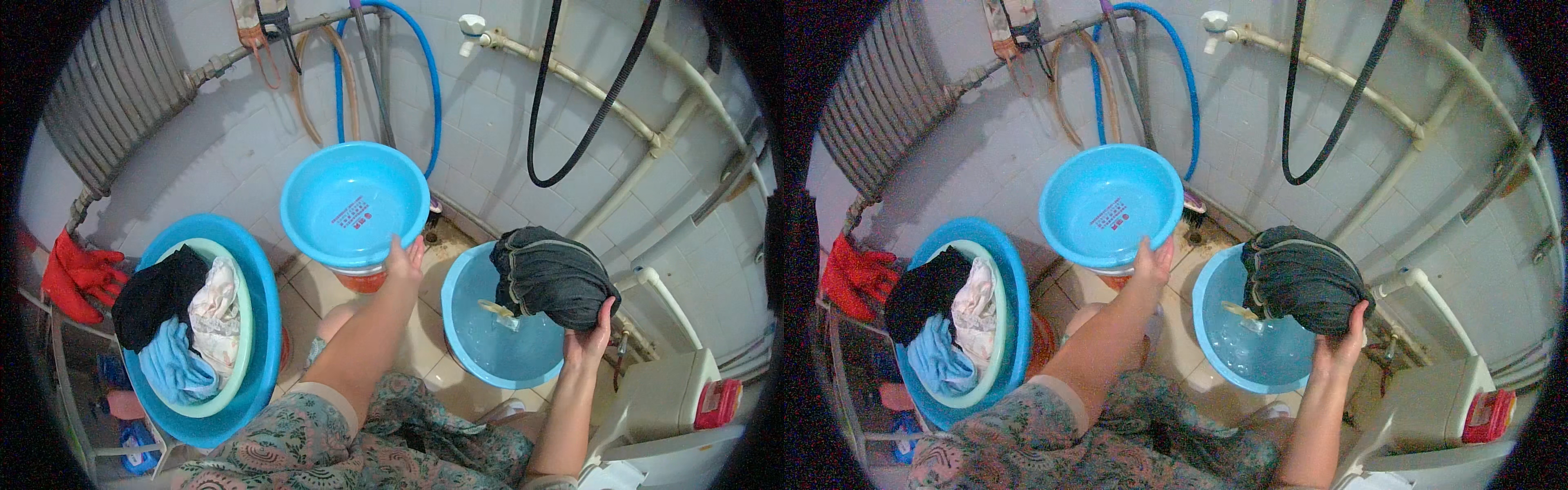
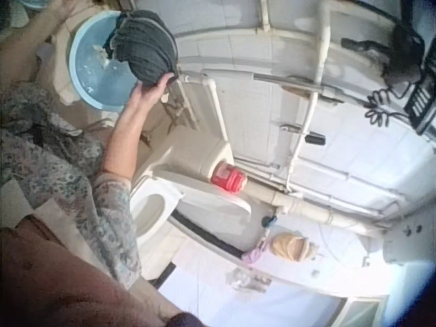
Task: The person sits on the floor and washes a dark garment by hand in a blue basin filled with water. They repeatedly submerge, scrub, and wring the item, then transfer it to a second basin.
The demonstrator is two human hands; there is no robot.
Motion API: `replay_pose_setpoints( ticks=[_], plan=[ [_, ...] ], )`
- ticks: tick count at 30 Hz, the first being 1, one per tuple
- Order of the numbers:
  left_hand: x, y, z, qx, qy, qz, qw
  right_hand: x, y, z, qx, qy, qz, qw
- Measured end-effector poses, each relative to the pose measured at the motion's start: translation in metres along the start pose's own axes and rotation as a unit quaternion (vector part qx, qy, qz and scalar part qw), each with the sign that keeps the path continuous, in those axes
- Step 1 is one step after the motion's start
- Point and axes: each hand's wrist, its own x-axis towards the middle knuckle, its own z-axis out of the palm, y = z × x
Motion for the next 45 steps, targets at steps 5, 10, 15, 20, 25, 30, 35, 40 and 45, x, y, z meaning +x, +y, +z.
replay_pose_setpoints(
  ticks=[5, 10, 15, 20, 25, 30, 35, 40, 45],
  plan=[
    [-0.042, 0.005, 0.028, 0.081, 0.031, 0.05, 0.995, 0.001, -0.007, -0.013, -0.018, -0.011, -0.011, 1.0],
    [-0.044, 0.019, 0.024, 0.041, -0.06, 0.002, 0.997, -0.006, -0.009, -0.017, -0.023, -0.007, 0.001, 1.0],
    [-0.093, -0.001, 0.042, 0.362, -0.194, -0.148, 0.9, -0.008, -0.004, -0.017, -0.023, 0.016, 0.005, 1.0],
    [-0.144, -0.025, 0.045, 0.302, -0.458, -0.41, 0.728, -0.02, 0.01, 0.016, 0.023, -0.066, 0.035, 0.997],
    [-0.181, 0.016, 0.058, 0.275, -0.507, 0.124, 0.807, -0.012, 0.045, 0.034, -0.084, -0.191, 0.052, 0.977],
    [-0.14, 0.058, 0.092, 0.007, -0.203, -0.1, 0.974, -0.022, 0.065, 0.064, -0.14, -0.251, 0.099, 0.953],
    [-0.09, 0.098, 0.096, -0.173, -0.19, 0.047, 0.965, 0.015, 0.061, 0.027, 0.04, -0.059, 0.159, 0.985],
    [-0.033, 0.111, 0.065, -0.203, -0.087, 0.034, 0.975, 0.036, 0.028, -0.007, 0.065, 0.065, 0.095, 0.991],
    [-0.041, 0.11, 0.076, -0.142, -0.201, -0.001, 0.969, 0.044, 0.012, -0.041, 0.057, 0.105, 0.072, 0.99]
  ],
)
